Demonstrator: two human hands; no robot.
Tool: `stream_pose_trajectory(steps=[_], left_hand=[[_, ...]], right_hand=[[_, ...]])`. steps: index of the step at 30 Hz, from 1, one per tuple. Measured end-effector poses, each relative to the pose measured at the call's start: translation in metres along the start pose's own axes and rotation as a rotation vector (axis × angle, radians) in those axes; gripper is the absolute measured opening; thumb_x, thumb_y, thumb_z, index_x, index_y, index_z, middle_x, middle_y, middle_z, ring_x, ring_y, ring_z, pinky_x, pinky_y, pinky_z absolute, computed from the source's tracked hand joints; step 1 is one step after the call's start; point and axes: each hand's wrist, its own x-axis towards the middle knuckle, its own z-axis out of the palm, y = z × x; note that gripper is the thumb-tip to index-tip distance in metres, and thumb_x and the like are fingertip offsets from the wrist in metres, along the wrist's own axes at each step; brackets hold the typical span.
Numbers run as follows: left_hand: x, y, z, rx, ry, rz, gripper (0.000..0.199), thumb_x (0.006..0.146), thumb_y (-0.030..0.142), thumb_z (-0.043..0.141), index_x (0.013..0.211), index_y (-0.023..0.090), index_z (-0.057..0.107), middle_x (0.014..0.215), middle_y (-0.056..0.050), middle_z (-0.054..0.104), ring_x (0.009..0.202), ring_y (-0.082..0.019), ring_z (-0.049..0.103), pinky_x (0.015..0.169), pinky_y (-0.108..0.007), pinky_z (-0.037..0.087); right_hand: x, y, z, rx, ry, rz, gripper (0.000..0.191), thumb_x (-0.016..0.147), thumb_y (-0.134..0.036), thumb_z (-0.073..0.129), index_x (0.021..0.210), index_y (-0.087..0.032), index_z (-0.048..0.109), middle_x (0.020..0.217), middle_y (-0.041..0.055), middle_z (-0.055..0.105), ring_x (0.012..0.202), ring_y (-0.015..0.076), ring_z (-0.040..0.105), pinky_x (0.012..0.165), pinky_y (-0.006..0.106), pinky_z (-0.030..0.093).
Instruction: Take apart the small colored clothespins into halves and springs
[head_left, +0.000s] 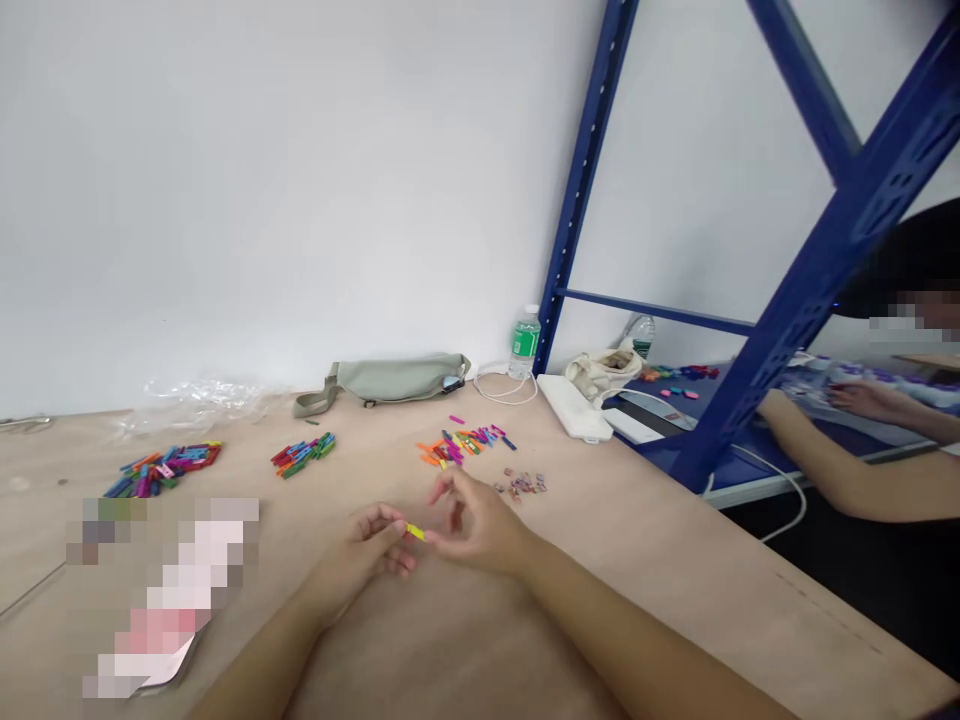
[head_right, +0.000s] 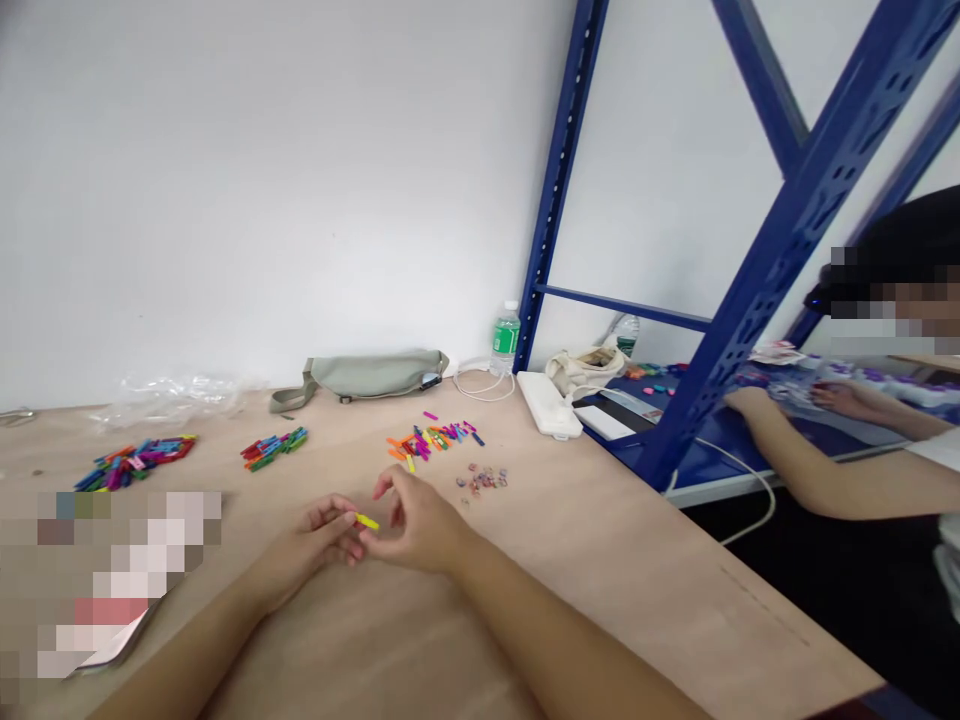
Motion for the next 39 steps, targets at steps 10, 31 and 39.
stream_pose_trajectory(steps=[10,31,39], left_hand=[[-0.002,0.003,0.003,-0.027,0.004,0.026,0.024,0.068,0.031,0.062,0.085,0.015,0.055,0.085,-0.007,0.065,0.074,-0.017,0.061,0.073,-0.032,0.046],[0.007,-0.003,-0.001,-0.032,0.081,0.037,0.017,0.07,0.027,0.057,0.082,0.017,0.051,0.071,-0.003,0.06,0.065,-0.018,0.062,0.067,-0.036,0.047],[0.007,0.005,-0.03,0.948,0.433,0.419,0.022,0.064,0.012,0.052,0.082,0.022,0.061,0.093,-0.007,0.059,0.095,-0.025,0.05,0.086,-0.038,0.034]], right_hand=[[0.002,-0.003,0.019,0.073,-0.037,-0.196,0.008,0.076,-0.023,0.05,0.08,-0.019,0.057,0.079,0.004,0.06,0.076,0.015,0.053,0.07,0.025,0.041],[0.017,0.007,0.032,0.069,0.15,0.258,0.014,0.068,-0.029,0.052,0.074,-0.017,0.057,0.066,0.0005,0.059,0.054,0.0109,0.05,0.051,0.02,0.037],[0.008,0.016,0.045,0.246,0.153,0.256,0.012,0.058,-0.014,0.046,0.047,-0.016,0.04,0.042,-0.0053,0.038,0.042,0.0066,0.033,0.04,0.017,0.024]])
